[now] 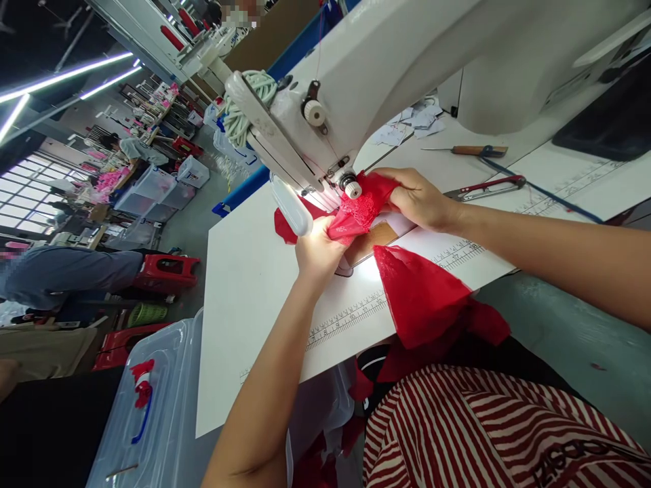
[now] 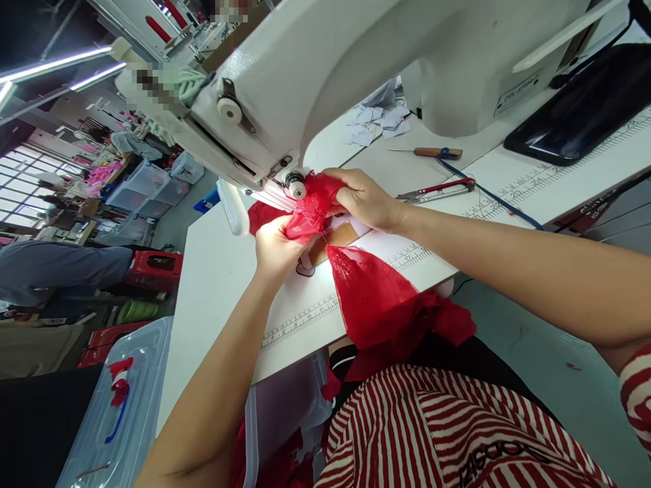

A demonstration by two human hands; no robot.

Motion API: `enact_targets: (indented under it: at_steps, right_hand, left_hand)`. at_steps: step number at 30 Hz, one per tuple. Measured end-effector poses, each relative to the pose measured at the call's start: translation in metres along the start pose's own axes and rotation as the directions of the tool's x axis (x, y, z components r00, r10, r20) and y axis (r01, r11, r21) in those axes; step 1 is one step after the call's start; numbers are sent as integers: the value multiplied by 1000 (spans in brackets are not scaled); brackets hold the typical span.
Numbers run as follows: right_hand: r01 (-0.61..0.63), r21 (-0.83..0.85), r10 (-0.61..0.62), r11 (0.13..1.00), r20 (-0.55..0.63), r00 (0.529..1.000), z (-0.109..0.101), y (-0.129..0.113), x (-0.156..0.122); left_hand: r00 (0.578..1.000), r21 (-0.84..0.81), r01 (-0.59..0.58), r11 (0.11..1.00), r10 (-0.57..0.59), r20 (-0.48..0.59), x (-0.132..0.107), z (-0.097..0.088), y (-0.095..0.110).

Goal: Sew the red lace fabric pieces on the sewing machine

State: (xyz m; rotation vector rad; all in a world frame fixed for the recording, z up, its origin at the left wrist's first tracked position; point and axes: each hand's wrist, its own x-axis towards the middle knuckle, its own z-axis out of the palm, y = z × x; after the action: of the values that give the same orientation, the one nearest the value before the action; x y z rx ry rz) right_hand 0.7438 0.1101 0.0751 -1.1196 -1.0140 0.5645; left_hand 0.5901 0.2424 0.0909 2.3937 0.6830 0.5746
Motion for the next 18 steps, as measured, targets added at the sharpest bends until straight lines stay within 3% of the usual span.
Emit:
enact_targets:
  at_steps: [10, 18]
  right_hand:
    - [74, -73, -72, 995, 34, 997, -1, -6, -1]
    - [60, -64, -57, 996, 40, 998, -1, -4, 2]
  left_hand:
    - [991, 141, 99, 985, -85, -100, -7, 4, 6]
    - [997, 136, 51, 989, -42, -65, -8, 2, 4]
